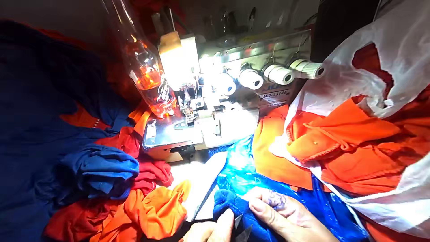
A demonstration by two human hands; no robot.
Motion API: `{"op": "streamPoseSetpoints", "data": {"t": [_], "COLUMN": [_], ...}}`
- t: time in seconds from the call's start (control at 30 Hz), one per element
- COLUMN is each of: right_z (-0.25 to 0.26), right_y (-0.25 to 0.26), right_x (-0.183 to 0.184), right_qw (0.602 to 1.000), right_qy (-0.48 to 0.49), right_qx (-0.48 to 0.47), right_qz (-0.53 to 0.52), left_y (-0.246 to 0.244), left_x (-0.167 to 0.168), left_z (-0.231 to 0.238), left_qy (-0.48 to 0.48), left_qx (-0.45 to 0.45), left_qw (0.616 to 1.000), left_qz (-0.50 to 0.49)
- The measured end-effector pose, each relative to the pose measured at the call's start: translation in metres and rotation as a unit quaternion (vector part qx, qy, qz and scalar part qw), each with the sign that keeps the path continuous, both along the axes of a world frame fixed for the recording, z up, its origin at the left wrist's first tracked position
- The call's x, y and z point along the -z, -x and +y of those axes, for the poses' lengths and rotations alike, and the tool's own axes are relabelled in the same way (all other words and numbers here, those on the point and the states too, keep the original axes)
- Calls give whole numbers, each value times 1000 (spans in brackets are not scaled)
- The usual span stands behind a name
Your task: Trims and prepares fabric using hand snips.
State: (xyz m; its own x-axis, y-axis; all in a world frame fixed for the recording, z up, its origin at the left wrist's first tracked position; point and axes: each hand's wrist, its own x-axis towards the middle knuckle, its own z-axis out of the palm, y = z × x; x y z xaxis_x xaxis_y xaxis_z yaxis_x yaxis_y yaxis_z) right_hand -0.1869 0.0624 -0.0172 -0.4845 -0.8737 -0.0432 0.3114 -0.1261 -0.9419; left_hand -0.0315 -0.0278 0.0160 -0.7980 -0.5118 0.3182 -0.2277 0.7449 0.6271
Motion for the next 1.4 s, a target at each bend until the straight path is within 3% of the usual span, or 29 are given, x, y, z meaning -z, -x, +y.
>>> {"op": "streamPoseSetpoints", "data": {"t": [0.7, 1.17, 1.4], "right_z": [-3, 2, 2], "right_y": [1, 0, -1], "right_x": [-1, 6, -1], "right_qw": [998, 996, 998], "right_qy": [-4, 5, -6], "right_qx": [57, 60, 56], "right_qz": [1, 63, -34], "left_y": [7, 10, 14], "left_x": [-4, -7, 1], "left_z": [-5, -3, 2], "left_qy": [-17, -11, -65], "left_qx": [17, 21, 11], "left_qw": [1000, 999, 997], "left_qz": [-10, -40, 38]}}
